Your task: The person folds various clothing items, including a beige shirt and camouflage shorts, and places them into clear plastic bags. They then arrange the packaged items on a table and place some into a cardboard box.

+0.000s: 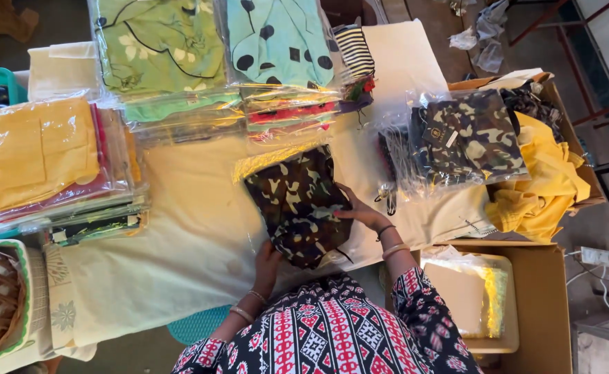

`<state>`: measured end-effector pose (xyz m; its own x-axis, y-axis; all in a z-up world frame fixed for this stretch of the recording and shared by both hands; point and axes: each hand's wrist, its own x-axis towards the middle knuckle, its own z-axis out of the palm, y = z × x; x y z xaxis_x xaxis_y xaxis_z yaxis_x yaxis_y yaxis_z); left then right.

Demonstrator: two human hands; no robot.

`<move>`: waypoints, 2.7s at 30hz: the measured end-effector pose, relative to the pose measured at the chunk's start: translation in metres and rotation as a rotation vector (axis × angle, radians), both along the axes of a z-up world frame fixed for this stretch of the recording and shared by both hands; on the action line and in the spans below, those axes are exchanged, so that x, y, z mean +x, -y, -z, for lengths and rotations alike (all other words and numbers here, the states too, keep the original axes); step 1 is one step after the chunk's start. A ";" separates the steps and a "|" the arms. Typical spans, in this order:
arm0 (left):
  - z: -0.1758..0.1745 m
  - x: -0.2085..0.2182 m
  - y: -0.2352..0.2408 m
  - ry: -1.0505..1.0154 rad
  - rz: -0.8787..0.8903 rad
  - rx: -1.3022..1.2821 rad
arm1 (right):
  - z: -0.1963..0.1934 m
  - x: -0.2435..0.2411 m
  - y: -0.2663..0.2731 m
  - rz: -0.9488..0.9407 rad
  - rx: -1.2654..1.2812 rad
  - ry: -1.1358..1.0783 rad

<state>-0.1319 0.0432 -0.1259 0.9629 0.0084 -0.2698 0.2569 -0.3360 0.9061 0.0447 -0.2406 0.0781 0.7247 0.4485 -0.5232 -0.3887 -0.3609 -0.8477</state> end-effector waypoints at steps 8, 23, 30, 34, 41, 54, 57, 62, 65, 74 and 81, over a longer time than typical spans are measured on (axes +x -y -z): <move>-0.078 0.031 0.006 -0.080 -0.405 -1.167 | 0.024 -0.025 -0.014 0.076 0.058 0.190; -0.112 0.053 0.037 0.099 0.039 -0.003 | 0.008 -0.070 -0.048 -0.062 -0.669 0.476; -0.117 0.060 0.059 0.276 0.527 -0.010 | 0.037 -0.052 -0.046 0.029 -0.652 0.300; -0.108 0.045 0.037 -0.031 0.457 -0.667 | 0.081 -0.052 -0.012 0.261 -0.462 0.234; -0.131 0.004 0.010 0.464 0.570 0.438 | 0.032 -0.084 0.035 0.378 -0.385 0.410; -0.079 0.023 0.001 0.608 0.558 0.643 | -0.121 -0.183 0.061 0.251 -0.767 0.310; -0.056 0.023 0.003 0.655 0.574 0.855 | -0.110 -0.197 0.066 0.337 -0.635 0.384; -0.150 0.032 0.011 0.656 0.591 0.540 | -0.099 -0.211 0.084 0.405 -0.603 0.430; -0.146 0.036 0.012 0.661 0.591 0.591 | -0.099 -0.219 0.090 0.432 -0.631 0.416; -0.121 0.060 0.020 0.549 0.403 0.487 | -0.110 -0.235 0.086 0.526 -0.511 0.470; -0.135 0.093 0.026 0.410 0.380 0.409 | -0.138 -0.238 0.043 0.275 -0.537 0.670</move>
<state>-0.0385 0.0171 0.0089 0.9428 -0.3259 0.0698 -0.2825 -0.6704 0.6861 -0.1929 -0.2841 0.2164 0.9987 0.0310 -0.0411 -0.0046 -0.7408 -0.6717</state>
